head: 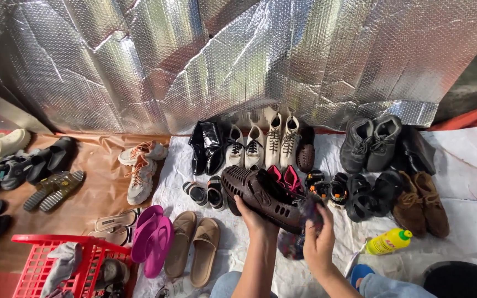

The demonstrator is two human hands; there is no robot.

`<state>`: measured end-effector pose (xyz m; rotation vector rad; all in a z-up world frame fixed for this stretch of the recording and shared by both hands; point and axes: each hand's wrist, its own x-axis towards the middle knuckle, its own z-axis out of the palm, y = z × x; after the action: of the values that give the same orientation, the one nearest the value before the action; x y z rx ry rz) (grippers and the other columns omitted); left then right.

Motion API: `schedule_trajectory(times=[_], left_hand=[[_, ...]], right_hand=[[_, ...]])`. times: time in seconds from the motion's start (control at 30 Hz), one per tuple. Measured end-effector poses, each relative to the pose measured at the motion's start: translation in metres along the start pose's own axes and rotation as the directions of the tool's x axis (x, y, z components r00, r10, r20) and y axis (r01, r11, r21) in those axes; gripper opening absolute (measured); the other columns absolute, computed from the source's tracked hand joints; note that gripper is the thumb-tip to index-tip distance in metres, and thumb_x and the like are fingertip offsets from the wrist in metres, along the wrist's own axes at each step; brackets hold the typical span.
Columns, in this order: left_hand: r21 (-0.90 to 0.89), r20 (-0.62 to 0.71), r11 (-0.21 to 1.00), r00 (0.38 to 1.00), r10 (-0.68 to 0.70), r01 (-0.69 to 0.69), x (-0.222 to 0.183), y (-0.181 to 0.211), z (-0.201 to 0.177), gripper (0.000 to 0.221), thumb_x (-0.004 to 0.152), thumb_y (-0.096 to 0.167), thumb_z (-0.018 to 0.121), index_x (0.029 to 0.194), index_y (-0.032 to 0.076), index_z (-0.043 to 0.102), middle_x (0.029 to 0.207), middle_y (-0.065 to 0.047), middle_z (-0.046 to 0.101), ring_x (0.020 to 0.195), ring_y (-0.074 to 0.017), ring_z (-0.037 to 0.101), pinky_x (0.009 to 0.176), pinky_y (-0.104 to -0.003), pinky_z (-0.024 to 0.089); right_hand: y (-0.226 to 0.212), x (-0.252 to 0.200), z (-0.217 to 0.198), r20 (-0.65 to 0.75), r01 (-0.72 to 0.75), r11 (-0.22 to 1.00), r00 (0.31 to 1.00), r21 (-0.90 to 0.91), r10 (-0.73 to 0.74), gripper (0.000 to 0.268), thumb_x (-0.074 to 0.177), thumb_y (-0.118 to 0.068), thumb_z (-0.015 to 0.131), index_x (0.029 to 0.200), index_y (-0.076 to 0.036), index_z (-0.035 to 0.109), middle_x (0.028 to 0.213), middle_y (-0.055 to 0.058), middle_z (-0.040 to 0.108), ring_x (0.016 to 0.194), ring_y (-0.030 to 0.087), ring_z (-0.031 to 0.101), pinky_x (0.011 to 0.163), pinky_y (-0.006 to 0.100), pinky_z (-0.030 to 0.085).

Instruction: Cleaning a brown shoe by scrubbing it with a toothbrush and wiping it with a cloth.

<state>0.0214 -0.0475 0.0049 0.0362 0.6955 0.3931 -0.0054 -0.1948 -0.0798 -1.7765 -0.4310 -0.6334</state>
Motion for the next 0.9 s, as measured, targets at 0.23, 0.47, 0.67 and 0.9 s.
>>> schedule_trajectory(times=[0.23, 0.47, 0.67, 0.9], left_hand=[[0.007, 0.009, 0.999, 0.999, -0.031, 0.031, 0.003, -0.014, -0.006, 0.073, 0.100, 0.062, 0.046, 0.144, 0.008, 0.067, 0.138, -0.018, 0.072, 0.125, -0.0349, 0.066, 0.112, -0.048, 0.052], [0.129, 0.193, 0.977, 0.962, -0.195, 0.172, 0.006, -0.008, -0.011, 0.082, 0.095, 0.071, 0.046, 0.146, 0.010, 0.067, 0.139, -0.019, 0.071, 0.124, -0.0362, 0.066, 0.109, -0.050, 0.052], [0.179, 0.354, 0.941, 0.873, -0.334, 0.288, 0.005, 0.001, -0.017, 0.091, 0.089, 0.078, 0.053, 0.147, 0.009, 0.065, 0.132, -0.021, 0.072, 0.111, -0.0358, 0.069, 0.095, -0.046, 0.057], [0.201, 0.622, 0.965, 0.739, -0.259, 0.169, 0.013, 0.015, -0.020, 0.088, 0.097, 0.072, 0.045, 0.153, 0.004, 0.057, 0.140, -0.025, 0.066, 0.127, -0.0391, 0.064, 0.110, -0.051, 0.050]], right_hand=[[-0.006, 0.017, -0.015, -0.104, -0.404, 0.906, 0.903, 0.122, 0.417, 0.050, 0.111, -0.021, 0.045, 0.158, -0.006, 0.042, 0.150, 0.019, 0.055, 0.133, 0.030, 0.057, 0.111, 0.041, 0.048], [-0.028, 0.044, -0.021, 0.052, -0.675, 0.678, 0.719, 0.291, 0.693, 0.050, 0.105, -0.017, 0.054, 0.155, -0.015, 0.053, 0.156, 0.012, 0.061, 0.144, 0.026, 0.057, 0.120, 0.041, 0.045], [-0.030, 0.049, -0.017, 0.203, -0.842, 0.274, 0.402, 0.465, 0.893, 0.048, 0.103, -0.009, 0.061, 0.151, -0.011, 0.060, 0.146, 0.017, 0.068, 0.126, 0.034, 0.066, 0.105, 0.048, 0.057], [-0.069, 0.066, -0.045, 0.543, -0.915, 0.138, 0.341, 0.379, 0.767, 0.065, 0.092, -0.029, 0.058, 0.153, -0.007, 0.058, 0.149, 0.023, 0.067, 0.136, 0.039, 0.062, 0.112, 0.054, 0.050]])
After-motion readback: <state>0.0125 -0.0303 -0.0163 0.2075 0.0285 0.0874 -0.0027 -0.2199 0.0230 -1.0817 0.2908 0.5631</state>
